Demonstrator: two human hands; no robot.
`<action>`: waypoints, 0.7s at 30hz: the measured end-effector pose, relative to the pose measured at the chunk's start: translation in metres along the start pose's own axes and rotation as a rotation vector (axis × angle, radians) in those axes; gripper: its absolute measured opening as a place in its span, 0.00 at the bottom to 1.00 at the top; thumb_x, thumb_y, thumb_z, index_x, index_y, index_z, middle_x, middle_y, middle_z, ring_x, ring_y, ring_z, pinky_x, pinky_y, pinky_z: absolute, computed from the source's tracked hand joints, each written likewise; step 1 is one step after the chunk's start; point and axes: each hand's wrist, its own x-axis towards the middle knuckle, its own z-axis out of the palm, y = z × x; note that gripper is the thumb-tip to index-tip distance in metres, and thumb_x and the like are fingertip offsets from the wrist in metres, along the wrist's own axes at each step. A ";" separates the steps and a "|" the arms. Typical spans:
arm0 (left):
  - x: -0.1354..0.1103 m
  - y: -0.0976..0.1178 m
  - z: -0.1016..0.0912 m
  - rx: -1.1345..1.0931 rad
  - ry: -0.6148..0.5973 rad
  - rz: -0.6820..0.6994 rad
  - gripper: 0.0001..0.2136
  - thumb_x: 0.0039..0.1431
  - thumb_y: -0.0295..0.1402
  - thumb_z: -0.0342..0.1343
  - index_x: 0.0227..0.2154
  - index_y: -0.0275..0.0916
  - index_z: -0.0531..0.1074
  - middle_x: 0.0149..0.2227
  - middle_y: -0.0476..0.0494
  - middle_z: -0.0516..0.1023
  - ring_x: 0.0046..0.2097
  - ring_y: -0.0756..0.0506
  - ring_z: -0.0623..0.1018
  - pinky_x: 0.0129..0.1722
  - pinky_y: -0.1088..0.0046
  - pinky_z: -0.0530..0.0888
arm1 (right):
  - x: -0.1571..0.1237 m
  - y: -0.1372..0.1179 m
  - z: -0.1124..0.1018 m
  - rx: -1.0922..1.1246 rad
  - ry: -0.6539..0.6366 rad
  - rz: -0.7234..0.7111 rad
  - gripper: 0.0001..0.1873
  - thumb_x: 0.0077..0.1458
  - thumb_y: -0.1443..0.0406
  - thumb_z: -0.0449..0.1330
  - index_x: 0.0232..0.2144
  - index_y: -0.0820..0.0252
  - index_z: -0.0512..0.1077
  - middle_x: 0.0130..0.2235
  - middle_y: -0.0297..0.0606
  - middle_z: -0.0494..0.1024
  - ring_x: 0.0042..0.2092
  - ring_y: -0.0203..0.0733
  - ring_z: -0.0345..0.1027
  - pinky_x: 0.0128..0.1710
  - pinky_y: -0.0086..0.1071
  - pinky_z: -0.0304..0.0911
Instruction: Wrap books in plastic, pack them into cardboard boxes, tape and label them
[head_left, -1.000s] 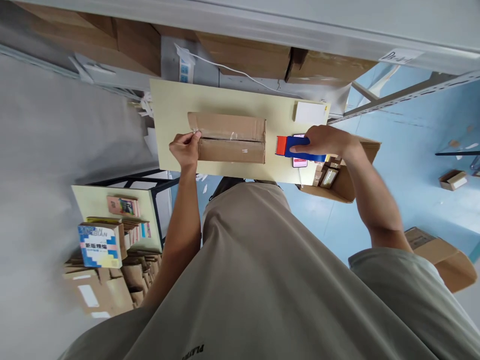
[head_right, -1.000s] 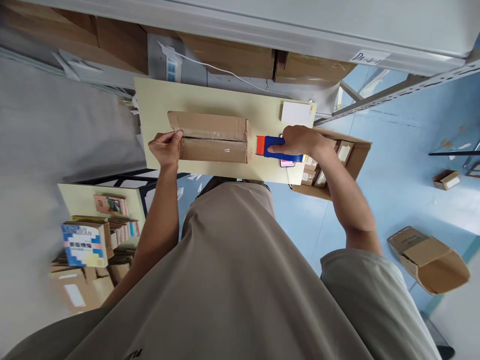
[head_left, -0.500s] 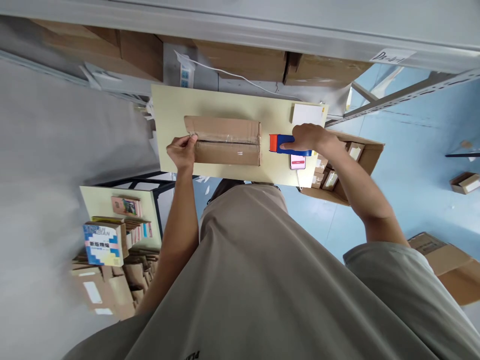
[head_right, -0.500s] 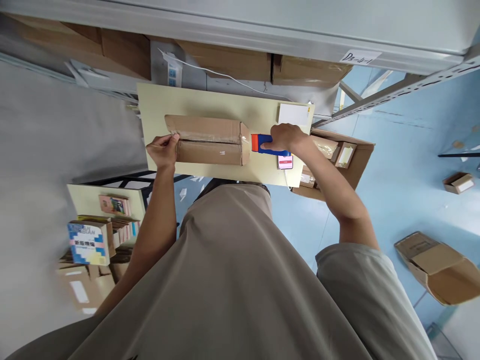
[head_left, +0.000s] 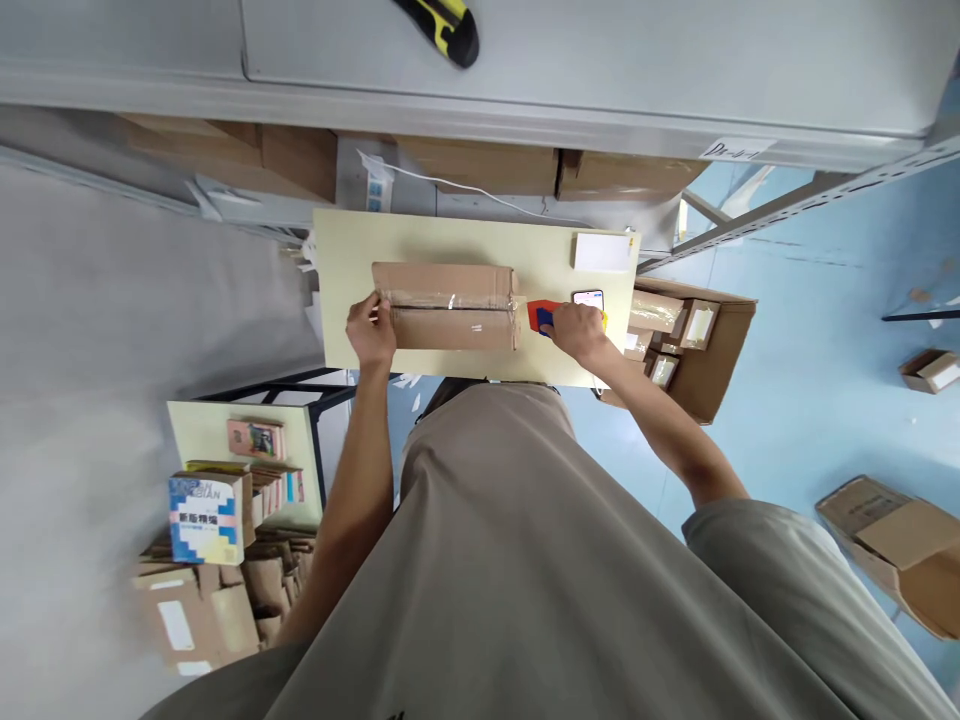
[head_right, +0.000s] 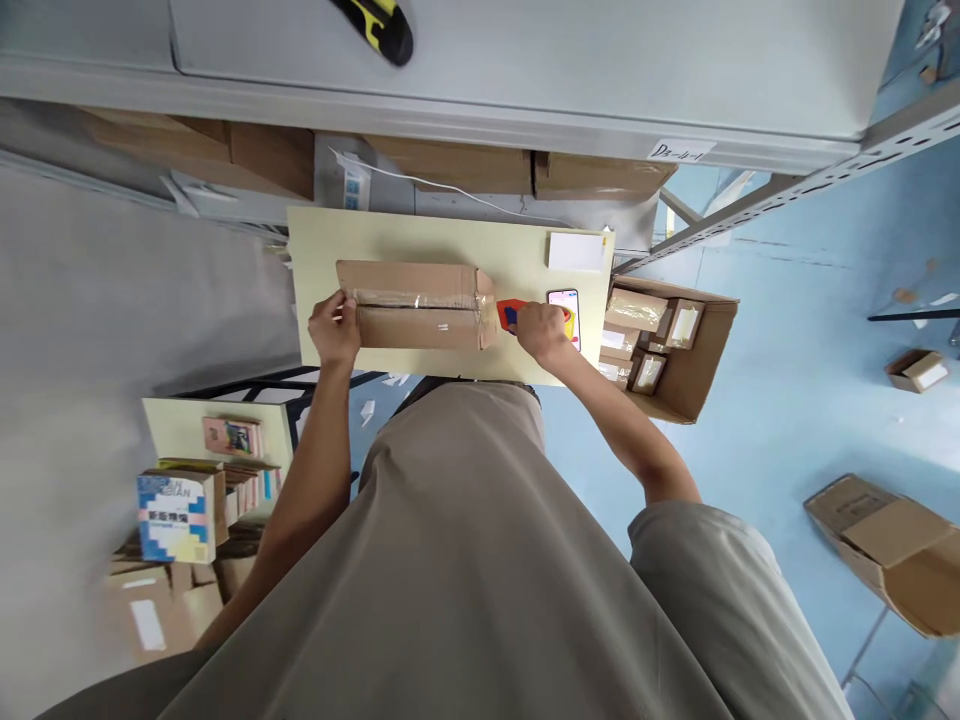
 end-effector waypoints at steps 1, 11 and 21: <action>-0.005 0.009 0.001 0.010 0.019 0.035 0.19 0.76 0.44 0.62 0.60 0.38 0.84 0.64 0.25 0.84 0.70 0.29 0.81 0.76 0.45 0.75 | -0.006 0.004 -0.002 0.001 0.007 0.023 0.24 0.81 0.55 0.58 0.58 0.71 0.83 0.53 0.68 0.88 0.53 0.65 0.86 0.43 0.43 0.68; -0.085 0.216 0.046 -0.304 -0.190 1.002 0.31 0.87 0.55 0.42 0.81 0.51 0.68 0.75 0.31 0.76 0.78 0.33 0.74 0.81 0.46 0.68 | -0.087 0.021 -0.107 0.071 0.452 0.162 0.32 0.83 0.48 0.52 0.63 0.72 0.76 0.52 0.68 0.87 0.54 0.69 0.84 0.50 0.45 0.72; -0.034 0.352 0.061 -0.419 -0.072 1.229 0.31 0.90 0.43 0.28 0.83 0.44 0.63 0.81 0.31 0.69 0.82 0.39 0.71 0.82 0.55 0.68 | -0.046 0.016 -0.227 -0.041 0.830 0.094 0.28 0.83 0.70 0.37 0.68 0.78 0.69 0.57 0.65 0.85 0.60 0.59 0.82 0.73 0.51 0.58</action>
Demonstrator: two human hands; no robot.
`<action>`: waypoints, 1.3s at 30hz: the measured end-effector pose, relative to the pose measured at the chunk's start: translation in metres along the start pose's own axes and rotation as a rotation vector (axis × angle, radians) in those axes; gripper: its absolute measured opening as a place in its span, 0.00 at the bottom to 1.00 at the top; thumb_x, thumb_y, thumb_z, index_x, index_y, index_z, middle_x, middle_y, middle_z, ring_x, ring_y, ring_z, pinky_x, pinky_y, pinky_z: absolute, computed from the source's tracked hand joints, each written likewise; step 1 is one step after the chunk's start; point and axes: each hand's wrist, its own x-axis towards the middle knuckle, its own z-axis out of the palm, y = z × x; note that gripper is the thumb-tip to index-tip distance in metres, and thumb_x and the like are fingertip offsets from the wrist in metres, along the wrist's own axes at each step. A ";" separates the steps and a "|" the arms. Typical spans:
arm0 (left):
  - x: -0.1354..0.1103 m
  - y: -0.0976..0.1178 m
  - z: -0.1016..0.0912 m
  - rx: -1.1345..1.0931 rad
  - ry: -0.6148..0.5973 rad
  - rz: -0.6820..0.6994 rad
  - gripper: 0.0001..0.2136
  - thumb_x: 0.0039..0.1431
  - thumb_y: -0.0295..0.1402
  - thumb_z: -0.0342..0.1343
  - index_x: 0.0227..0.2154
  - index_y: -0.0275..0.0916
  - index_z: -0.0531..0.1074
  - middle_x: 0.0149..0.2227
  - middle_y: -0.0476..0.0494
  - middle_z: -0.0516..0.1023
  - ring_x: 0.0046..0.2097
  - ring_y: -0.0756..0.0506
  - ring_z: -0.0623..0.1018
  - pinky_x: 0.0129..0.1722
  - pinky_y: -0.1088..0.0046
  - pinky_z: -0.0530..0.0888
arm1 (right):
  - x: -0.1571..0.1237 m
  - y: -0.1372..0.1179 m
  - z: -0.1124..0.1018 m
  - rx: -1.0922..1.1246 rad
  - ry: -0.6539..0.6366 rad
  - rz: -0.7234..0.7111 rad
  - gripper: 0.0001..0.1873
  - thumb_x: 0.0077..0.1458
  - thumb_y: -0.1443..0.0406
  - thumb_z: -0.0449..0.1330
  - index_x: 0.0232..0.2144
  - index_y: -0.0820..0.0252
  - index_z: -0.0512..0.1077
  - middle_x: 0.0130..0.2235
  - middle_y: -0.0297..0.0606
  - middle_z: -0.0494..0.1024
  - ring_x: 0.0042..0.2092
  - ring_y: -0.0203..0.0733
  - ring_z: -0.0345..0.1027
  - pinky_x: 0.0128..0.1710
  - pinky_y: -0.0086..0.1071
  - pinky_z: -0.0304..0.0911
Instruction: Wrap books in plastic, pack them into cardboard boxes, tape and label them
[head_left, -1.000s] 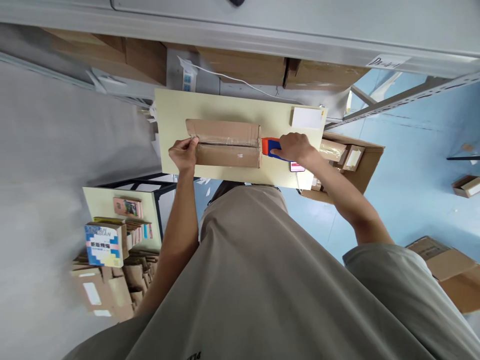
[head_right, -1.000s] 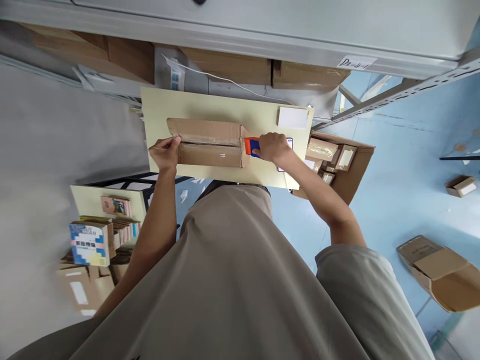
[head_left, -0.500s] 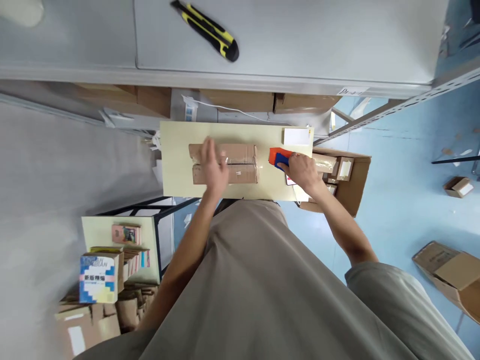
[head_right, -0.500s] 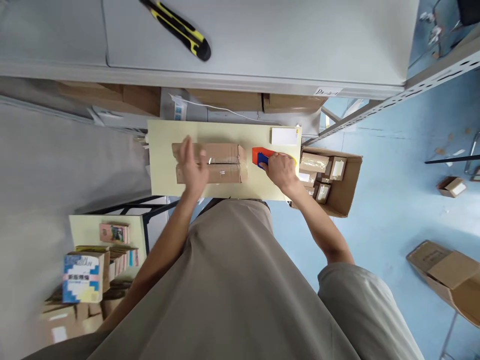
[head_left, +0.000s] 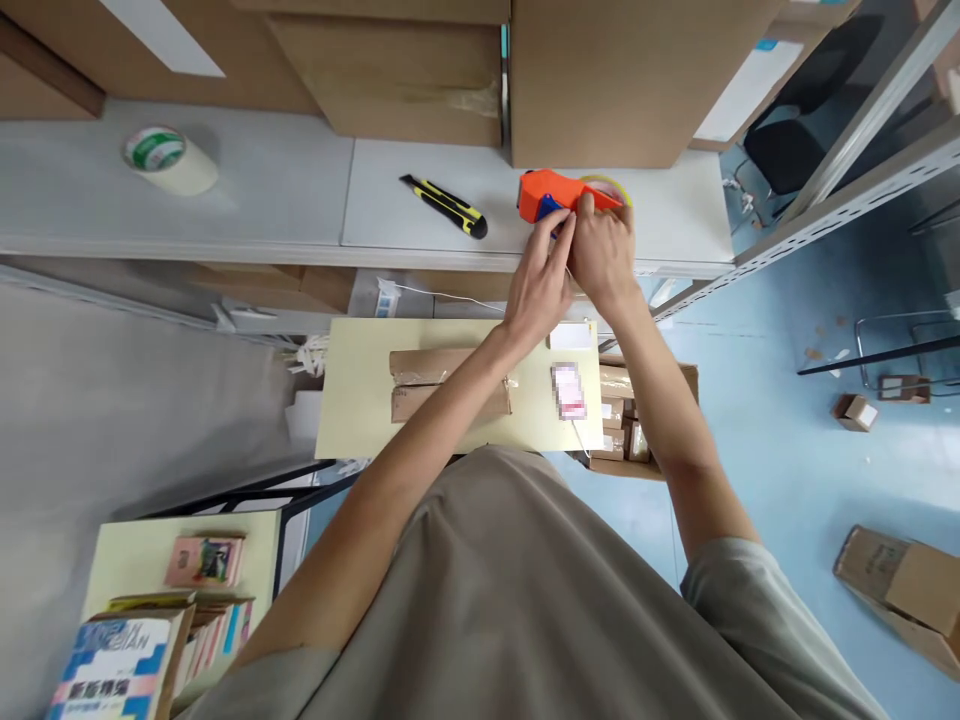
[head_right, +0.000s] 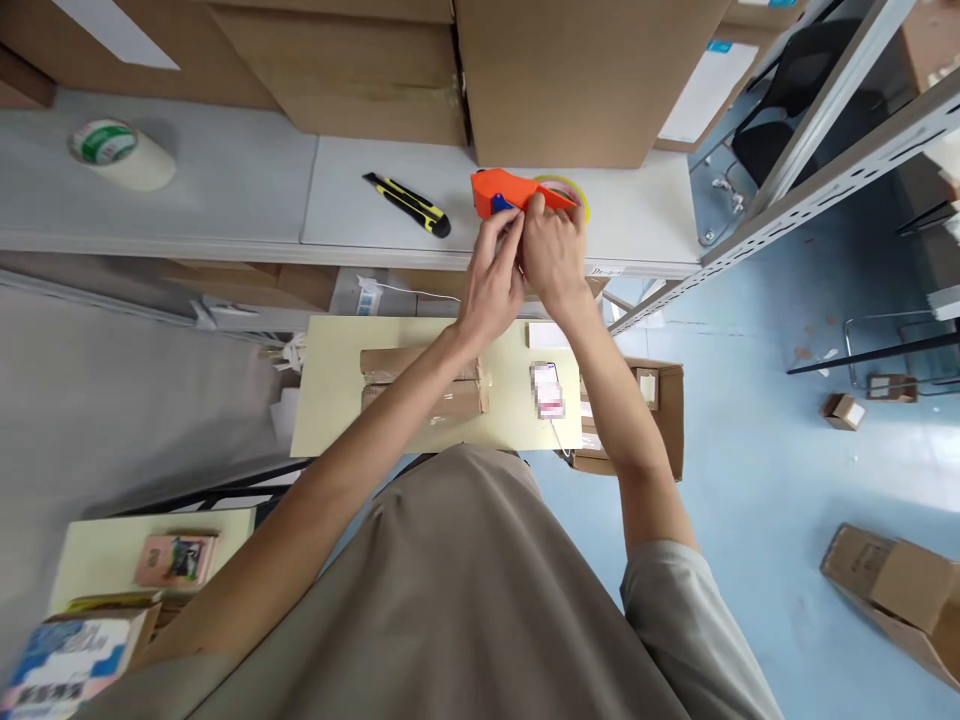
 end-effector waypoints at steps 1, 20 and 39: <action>0.003 -0.004 0.000 -0.008 -0.011 0.003 0.31 0.91 0.44 0.28 0.83 0.42 0.62 0.81 0.30 0.69 0.82 0.39 0.70 0.82 0.56 0.69 | 0.013 0.000 0.005 -0.010 0.013 -0.009 0.29 0.83 0.68 0.37 0.69 0.77 0.69 0.58 0.65 0.84 0.62 0.60 0.81 0.74 0.52 0.57; -0.305 -0.081 -0.176 0.137 0.050 -1.199 0.22 0.77 0.43 0.63 0.65 0.37 0.79 0.67 0.23 0.81 0.66 0.32 0.85 0.70 0.53 0.81 | -0.169 -0.099 0.148 0.366 -0.225 0.104 0.38 0.85 0.55 0.37 0.84 0.69 0.58 0.77 0.68 0.73 0.75 0.62 0.72 0.71 0.54 0.71; -0.295 -0.102 -0.181 0.141 -0.252 -1.183 0.26 0.80 0.41 0.59 0.22 0.45 0.61 0.25 0.44 0.75 0.38 0.40 0.79 0.42 0.65 0.67 | -0.186 -0.123 0.224 0.409 -0.362 0.354 0.43 0.86 0.50 0.31 0.53 0.63 0.84 0.41 0.49 0.89 0.40 0.46 0.75 0.42 0.32 0.69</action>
